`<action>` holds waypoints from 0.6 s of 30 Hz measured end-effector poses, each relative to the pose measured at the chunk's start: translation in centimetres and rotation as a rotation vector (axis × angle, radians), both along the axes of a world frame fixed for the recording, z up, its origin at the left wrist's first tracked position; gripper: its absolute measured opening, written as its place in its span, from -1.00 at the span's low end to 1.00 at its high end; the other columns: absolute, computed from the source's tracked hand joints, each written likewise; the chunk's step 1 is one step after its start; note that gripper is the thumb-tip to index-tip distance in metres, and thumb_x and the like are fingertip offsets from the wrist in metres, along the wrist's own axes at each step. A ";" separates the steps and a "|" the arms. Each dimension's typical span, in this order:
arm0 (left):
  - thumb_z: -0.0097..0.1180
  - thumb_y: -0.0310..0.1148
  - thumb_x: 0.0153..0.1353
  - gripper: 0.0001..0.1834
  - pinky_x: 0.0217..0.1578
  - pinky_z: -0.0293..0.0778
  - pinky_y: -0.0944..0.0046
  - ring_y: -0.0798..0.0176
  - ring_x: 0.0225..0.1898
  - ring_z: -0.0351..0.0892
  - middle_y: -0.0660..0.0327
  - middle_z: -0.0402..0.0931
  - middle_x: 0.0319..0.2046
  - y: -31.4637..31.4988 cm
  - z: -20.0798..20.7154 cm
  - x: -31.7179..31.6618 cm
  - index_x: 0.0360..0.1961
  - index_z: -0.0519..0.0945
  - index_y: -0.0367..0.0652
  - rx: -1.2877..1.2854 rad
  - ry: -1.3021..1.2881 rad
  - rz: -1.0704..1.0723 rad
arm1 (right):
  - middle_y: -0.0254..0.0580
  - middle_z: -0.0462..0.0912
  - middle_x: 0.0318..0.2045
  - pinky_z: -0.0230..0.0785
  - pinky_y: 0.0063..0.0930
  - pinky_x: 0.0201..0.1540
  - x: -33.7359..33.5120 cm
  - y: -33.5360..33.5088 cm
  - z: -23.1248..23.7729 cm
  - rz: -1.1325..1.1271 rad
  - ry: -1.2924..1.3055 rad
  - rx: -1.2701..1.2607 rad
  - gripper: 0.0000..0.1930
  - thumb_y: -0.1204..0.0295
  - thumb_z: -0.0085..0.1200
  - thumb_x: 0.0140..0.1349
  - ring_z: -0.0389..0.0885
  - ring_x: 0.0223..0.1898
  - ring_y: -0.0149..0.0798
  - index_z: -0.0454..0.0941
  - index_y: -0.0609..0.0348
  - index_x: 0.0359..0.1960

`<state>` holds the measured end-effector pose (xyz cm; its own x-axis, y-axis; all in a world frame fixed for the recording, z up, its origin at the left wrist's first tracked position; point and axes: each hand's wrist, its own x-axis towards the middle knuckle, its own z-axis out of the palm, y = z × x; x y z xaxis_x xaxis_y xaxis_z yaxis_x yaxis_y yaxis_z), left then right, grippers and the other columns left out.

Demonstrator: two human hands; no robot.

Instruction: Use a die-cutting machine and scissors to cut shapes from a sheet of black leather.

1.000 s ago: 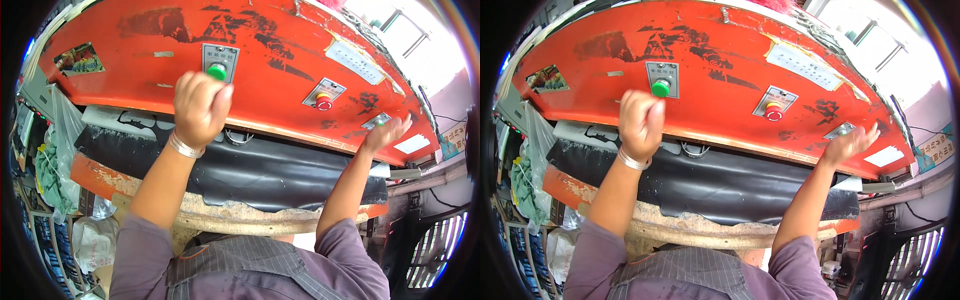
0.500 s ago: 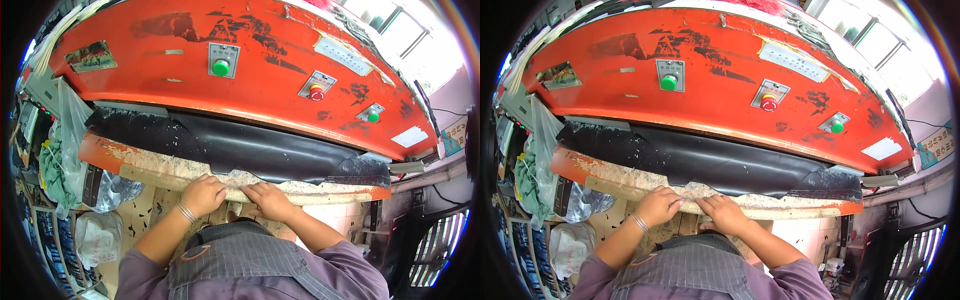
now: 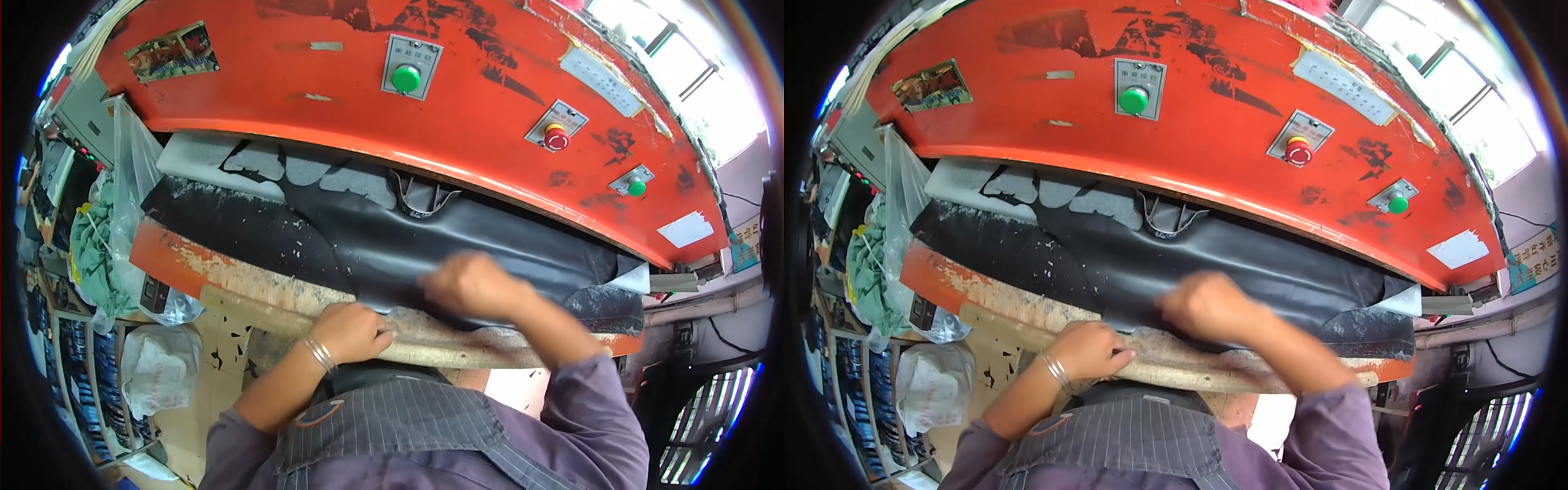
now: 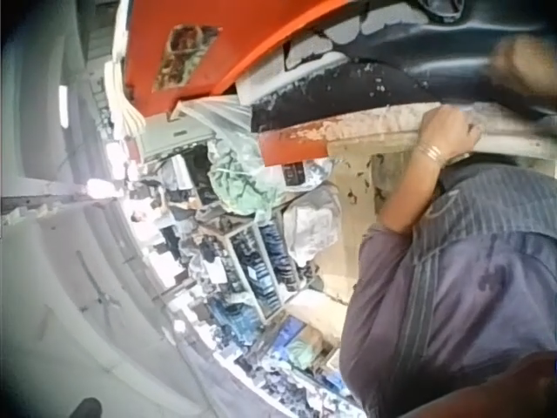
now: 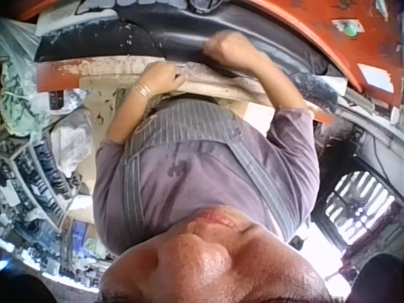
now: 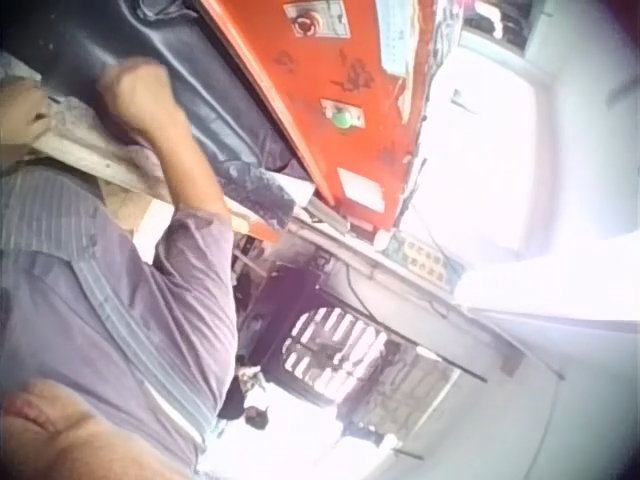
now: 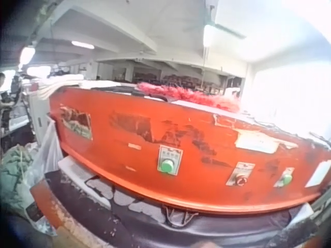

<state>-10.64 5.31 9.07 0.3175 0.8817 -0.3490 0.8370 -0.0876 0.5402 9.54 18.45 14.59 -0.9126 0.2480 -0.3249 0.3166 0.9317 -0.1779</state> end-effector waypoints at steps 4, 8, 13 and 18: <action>0.12 -0.16 0.15 -0.69 0.08 0.35 0.10 0.09 -0.02 0.51 0.16 0.60 -0.17 3.8 -2.1 1.9 -0.21 0.65 -0.13 0.332 -0.092 0.025 | -0.16 0.60 -0.06 0.24 -0.24 0.25 -4.4 8.9 -3.2 0.327 0.597 0.416 -0.83 0.43 0.00 0.11 0.45 0.15 -0.10 0.62 0.13 -0.33; 0.16 -0.19 0.10 -0.37 0.33 0.07 0.02 0.13 0.35 0.17 0.15 0.29 0.27 6.4 -5.0 0.9 0.21 0.38 -0.13 0.516 0.076 -0.013 | -0.16 0.59 -0.02 0.11 -0.20 0.35 -7.1 13.3 -5.1 0.553 0.173 0.251 -0.74 0.42 -0.03 0.12 0.38 0.22 -0.10 0.58 0.19 -0.18; 0.18 -0.25 0.08 -0.45 0.27 0.15 0.04 0.13 0.25 0.31 0.14 0.43 0.15 7.1 -7.6 -2.3 0.13 0.46 -0.14 0.602 -0.032 -0.035 | -0.23 0.59 -0.28 0.35 -0.27 -0.02 -4.6 13.5 -3.0 0.213 0.325 0.505 -0.73 0.32 0.15 0.00 0.54 -0.13 -0.17 0.61 0.09 -0.24; 0.19 -0.33 0.07 -0.55 0.15 0.25 0.03 -0.02 0.11 0.41 0.05 0.51 -0.01 10.4 -7.8 0.0 0.00 0.46 -0.21 0.719 -0.327 0.107 | 0.02 0.58 -0.56 0.42 -0.09 -0.36 4.6 11.0 -5.5 -0.864 0.338 0.309 -0.67 0.13 0.17 -0.02 0.58 -0.42 0.10 0.56 0.19 -0.57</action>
<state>-10.68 15.74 1.28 0.2062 0.8870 0.4131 0.6692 -0.4359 0.6019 14.10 29.50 9.11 -0.4094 0.9054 0.1125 0.8895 0.4236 -0.1716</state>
